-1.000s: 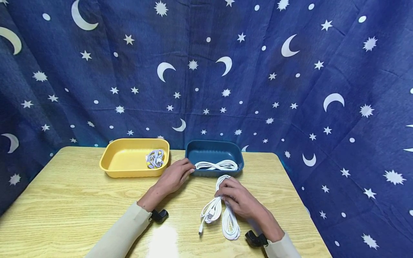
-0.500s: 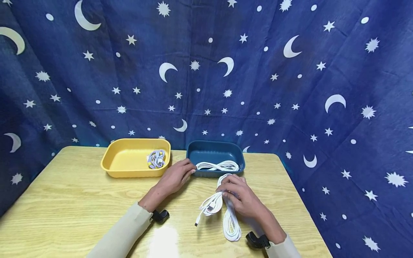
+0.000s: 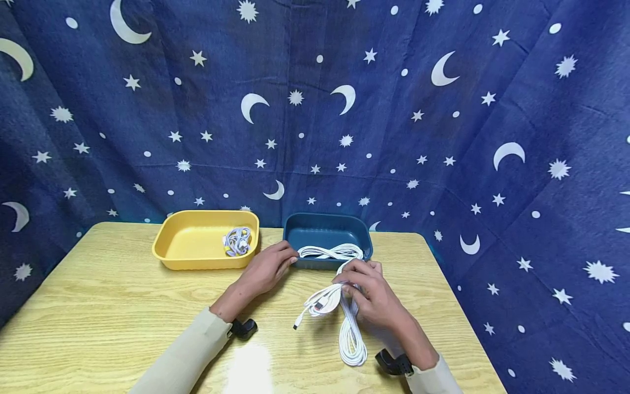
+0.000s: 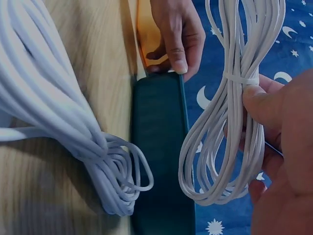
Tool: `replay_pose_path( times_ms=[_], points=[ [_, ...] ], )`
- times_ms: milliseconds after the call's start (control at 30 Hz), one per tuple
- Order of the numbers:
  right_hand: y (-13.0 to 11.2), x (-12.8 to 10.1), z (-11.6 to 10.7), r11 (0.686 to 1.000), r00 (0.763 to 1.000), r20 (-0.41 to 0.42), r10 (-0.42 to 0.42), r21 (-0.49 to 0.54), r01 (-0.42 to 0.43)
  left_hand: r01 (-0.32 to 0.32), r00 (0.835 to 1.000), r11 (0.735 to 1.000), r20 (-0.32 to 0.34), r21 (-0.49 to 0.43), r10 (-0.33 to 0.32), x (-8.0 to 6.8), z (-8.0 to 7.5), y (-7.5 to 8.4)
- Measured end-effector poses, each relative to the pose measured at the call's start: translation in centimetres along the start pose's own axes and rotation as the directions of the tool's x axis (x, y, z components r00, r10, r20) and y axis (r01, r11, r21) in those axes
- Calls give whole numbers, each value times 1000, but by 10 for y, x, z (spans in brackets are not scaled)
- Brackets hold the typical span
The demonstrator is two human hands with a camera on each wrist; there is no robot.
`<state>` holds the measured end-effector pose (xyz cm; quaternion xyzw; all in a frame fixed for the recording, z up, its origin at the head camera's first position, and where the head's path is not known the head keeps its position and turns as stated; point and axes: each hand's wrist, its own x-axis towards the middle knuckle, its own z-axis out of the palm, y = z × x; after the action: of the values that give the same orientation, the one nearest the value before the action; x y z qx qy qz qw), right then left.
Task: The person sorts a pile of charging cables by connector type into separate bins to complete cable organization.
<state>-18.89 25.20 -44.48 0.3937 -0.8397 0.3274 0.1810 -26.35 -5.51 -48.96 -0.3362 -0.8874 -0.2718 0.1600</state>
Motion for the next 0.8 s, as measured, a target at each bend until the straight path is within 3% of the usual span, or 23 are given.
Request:
replay_pose_path(
  times_ms=[300,800],
  points=[
    [-2,7,-7,998,998,-43,55,-14,-56,-3,1000,1000,0,-4,3,0,1,1],
    [-1,28,-16,999,994,-111,9,-42,-14,-2,1000,1000,-5,-11,2,-2,0,1]
  ],
)
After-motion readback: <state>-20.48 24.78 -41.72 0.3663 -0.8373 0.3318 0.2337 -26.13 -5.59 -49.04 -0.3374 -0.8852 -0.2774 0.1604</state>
